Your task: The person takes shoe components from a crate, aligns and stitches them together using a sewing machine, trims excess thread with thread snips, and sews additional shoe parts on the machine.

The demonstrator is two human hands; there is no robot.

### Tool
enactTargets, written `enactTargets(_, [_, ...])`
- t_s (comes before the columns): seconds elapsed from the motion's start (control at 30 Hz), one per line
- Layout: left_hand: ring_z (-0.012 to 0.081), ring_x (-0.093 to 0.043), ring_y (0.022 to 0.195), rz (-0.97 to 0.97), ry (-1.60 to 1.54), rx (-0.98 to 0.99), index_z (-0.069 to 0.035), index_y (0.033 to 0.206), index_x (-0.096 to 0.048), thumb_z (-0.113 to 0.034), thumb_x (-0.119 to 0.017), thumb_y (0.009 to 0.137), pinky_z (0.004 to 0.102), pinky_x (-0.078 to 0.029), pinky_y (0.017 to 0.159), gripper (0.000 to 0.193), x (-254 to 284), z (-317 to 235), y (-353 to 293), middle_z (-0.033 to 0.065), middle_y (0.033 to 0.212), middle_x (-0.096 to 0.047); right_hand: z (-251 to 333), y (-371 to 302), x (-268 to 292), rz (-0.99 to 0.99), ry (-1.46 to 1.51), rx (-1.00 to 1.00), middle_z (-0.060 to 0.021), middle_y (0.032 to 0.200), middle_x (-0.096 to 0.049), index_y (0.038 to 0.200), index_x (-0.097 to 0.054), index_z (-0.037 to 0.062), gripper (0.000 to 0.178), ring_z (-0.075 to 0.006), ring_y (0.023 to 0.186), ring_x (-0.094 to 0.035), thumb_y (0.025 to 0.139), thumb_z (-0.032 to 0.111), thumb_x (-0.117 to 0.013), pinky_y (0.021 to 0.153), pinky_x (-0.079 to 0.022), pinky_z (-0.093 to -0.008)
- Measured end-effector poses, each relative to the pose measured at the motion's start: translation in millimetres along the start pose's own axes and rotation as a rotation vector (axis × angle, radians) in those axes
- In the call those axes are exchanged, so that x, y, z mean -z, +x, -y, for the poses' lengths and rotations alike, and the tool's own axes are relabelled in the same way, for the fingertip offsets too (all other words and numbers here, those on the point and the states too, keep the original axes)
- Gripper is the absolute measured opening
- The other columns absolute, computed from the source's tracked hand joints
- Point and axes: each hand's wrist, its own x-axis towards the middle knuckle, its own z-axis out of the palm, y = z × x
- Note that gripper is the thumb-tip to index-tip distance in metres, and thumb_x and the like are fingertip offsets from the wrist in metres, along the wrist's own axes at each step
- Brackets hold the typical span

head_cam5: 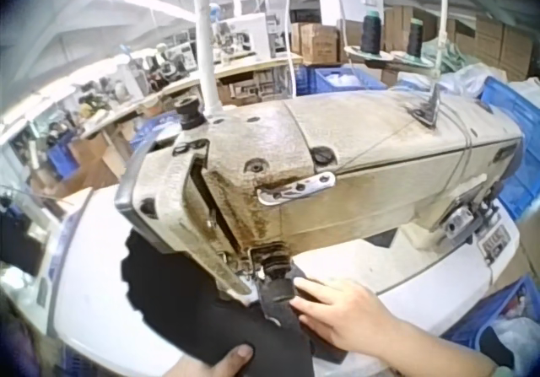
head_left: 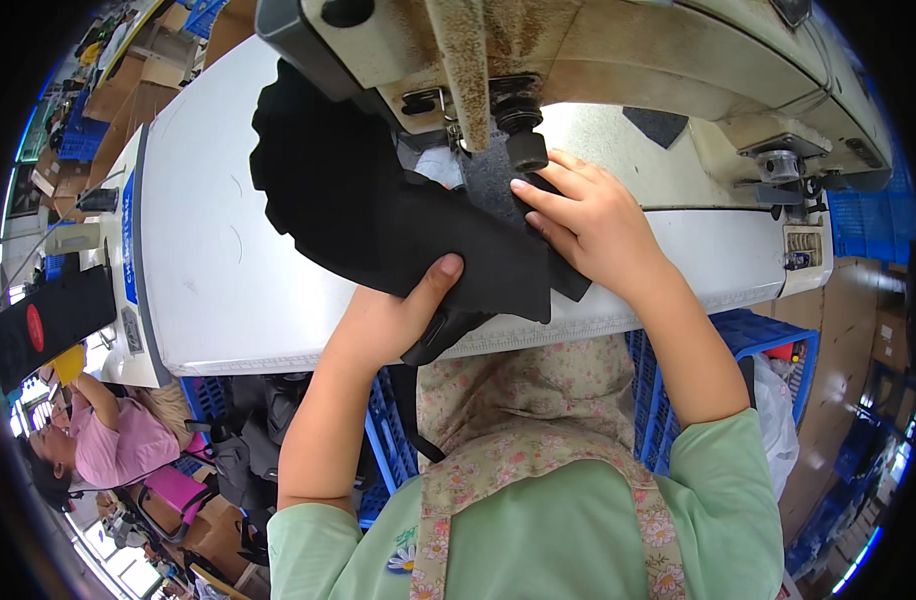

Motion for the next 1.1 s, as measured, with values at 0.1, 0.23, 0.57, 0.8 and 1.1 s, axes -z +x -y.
enactTargets(0.1, [0.0243, -0.046, 0.130, 0.008, -0.004, 0.031, 0.003, 0.138, -0.044, -0.019, -0.056, 0.097, 0.0357, -0.033, 0.110, 0.047, 1, -4, 1, 0.0135, 0.141, -0.049, -1, -1, 0, 0.004, -0.003, 0.005, -0.0120, 0.124, -0.063, 0.107, -0.070, 0.0083, 0.028, -0.0313, 0.119, -0.057, 0.080, 0.014, -0.072, 0.099, -0.047, -0.0405])
enactTargets(0.23, [0.0232, -0.048, 0.127, 0.003, -0.017, 0.038, 0.002, 0.137, -0.046, -0.017, -0.057, 0.097, 0.0345, -0.035, 0.108, 0.046, 2, -3, 2, 0.0128, 0.137, -0.052, 0, -1, 0, 0.004, -0.020, 0.003, -0.0121, 0.124, -0.063, 0.107, -0.070, 0.0081, 0.028, -0.0314, 0.119, -0.057, 0.080, 0.013, -0.071, 0.099, -0.047, -0.0405])
enactTargets(0.57, [0.0253, -0.062, 0.101, -0.087, -0.029, 0.042, 0.003, 0.116, -0.060, -0.031, -0.062, 0.095, 0.0345, -0.047, 0.092, 0.039, -1, -3, 4, 0.0146, 0.107, -0.066, -8, 5, -2, -0.005, 0.021, 0.017, -0.0133, 0.124, -0.063, 0.108, -0.071, 0.0076, 0.027, -0.0324, 0.119, -0.057, 0.081, 0.013, -0.070, 0.099, -0.046, -0.0410])
enactTargets(0.8, [0.0317, -0.053, 0.122, -0.857, 0.498, -0.356, 0.001, 0.124, -0.057, -0.015, -0.070, 0.084, 0.0404, -0.041, 0.102, 0.045, -11, 4, -8, 0.0176, 0.129, -0.057, -11, 3, -3, -0.035, 0.034, 0.033, -0.0139, 0.124, -0.063, 0.107, -0.070, 0.0073, 0.026, -0.0327, 0.119, -0.057, 0.082, 0.013, -0.069, 0.100, -0.046, -0.0414])
enactTargets(1.1, [0.0348, -0.049, 0.121, 0.013, 0.982, -0.327, 0.002, 0.131, -0.052, -0.030, -0.078, 0.067, 0.0442, -0.040, 0.100, 0.076, -3, -73, 1, 0.0196, 0.134, -0.054, -14, 0, -7, -0.073, 0.051, 0.050, -0.0134, 0.125, -0.063, 0.107, -0.070, 0.0078, 0.026, -0.0315, 0.120, -0.056, 0.081, 0.014, -0.070, 0.101, -0.045, -0.0410])
